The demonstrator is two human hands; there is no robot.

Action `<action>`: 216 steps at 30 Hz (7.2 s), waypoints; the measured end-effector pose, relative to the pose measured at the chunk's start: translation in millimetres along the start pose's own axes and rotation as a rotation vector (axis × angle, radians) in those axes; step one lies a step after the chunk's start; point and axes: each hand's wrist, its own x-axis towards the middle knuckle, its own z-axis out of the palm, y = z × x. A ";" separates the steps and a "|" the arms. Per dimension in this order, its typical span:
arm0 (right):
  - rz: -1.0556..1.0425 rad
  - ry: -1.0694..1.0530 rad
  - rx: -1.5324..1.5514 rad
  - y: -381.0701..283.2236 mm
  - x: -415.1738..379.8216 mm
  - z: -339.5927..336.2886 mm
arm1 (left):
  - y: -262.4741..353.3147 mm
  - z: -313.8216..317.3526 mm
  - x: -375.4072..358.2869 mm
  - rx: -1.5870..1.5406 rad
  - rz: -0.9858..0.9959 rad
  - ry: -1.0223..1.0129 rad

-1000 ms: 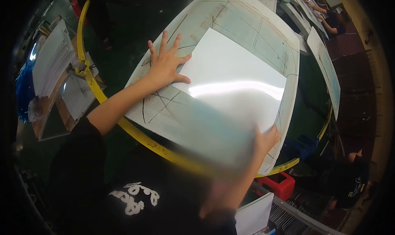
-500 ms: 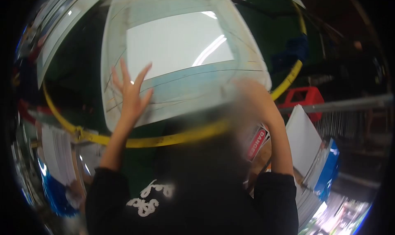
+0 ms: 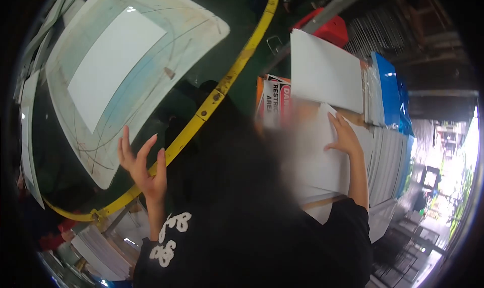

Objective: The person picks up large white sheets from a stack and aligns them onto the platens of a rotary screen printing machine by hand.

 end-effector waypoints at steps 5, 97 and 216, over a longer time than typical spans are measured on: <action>0.045 0.077 0.137 -4.1 4.4 3.2 | 5.2 1.5 1.6 -0.039 -0.030 -0.042; -0.622 0.423 0.659 -467.5 354.3 -94.9 | -273.0 -57.2 84.3 0.373 -0.477 -0.144; -0.011 0.756 0.183 -232.7 64.2 -227.7 | 94.4 36.9 25.0 -0.860 -0.012 -0.774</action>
